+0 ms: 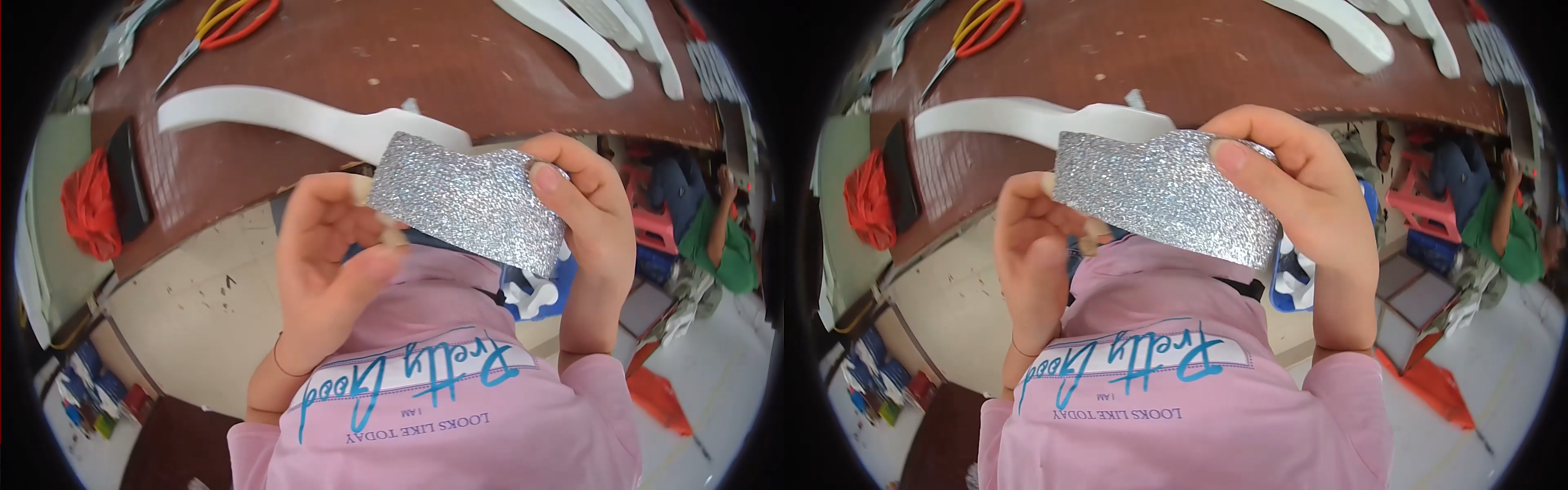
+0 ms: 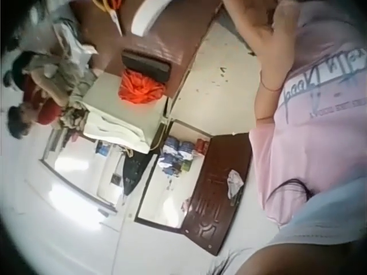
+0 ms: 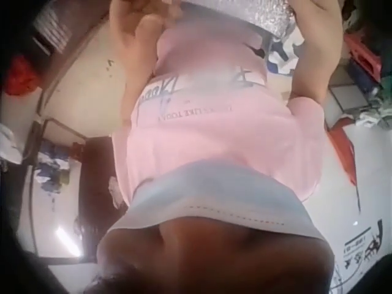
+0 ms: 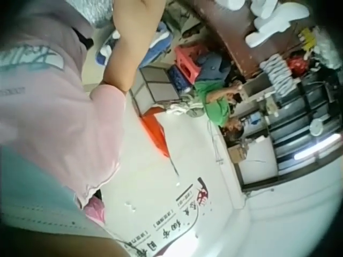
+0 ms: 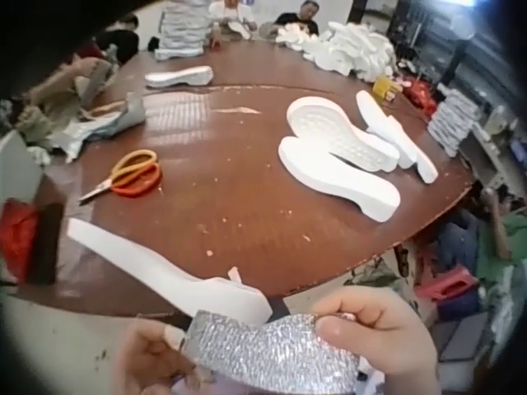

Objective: Applying a decorative glittery fabric strip to the sole of a platform shoe.

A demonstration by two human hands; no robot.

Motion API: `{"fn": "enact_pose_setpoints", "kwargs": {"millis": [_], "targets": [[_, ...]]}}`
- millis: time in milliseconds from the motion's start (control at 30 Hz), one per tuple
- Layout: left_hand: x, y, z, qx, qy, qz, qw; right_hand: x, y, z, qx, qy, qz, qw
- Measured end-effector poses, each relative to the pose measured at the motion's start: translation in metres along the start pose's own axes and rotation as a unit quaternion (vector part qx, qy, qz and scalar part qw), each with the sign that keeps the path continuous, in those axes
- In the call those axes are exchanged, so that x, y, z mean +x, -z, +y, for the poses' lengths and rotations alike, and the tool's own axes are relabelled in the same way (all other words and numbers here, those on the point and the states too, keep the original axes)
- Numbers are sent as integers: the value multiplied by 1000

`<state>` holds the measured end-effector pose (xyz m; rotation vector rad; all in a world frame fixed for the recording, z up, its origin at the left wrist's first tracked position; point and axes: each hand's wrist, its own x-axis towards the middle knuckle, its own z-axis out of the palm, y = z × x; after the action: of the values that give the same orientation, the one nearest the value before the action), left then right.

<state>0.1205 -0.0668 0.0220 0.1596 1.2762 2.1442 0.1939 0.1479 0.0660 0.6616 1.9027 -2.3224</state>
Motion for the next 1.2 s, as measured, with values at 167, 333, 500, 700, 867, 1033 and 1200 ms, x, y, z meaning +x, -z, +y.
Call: {"fn": "enact_pose_setpoints", "kwargs": {"millis": [167, 333, 500, 700, 867, 1033, 1200], "targets": [[-4, 16, -5, 11, -23, 15, 1000, 19, -19, -1, -83, -6, 9, 996], [3, 20, 9, 139, -131, -66, 979, 53, -21, -15, -238, 168, -182, 939], [10, 20, 11, 100, -129, -54, 985, 77, -43, -33, -275, 122, -178, 937], [24, 23, -6, 12, -56, 108, 992, 98, -67, -35, -324, 91, -167, 927], [33, 25, -6, -32, -21, 148, 988, 108, -72, -33, -399, 83, -141, 902], [36, 27, -9, -38, -14, 141, 989, 108, -73, -32, -424, 97, -136, 890], [37, 28, -13, -31, -37, 146, 988, 106, -77, -31, -416, 98, -108, 898]]}}
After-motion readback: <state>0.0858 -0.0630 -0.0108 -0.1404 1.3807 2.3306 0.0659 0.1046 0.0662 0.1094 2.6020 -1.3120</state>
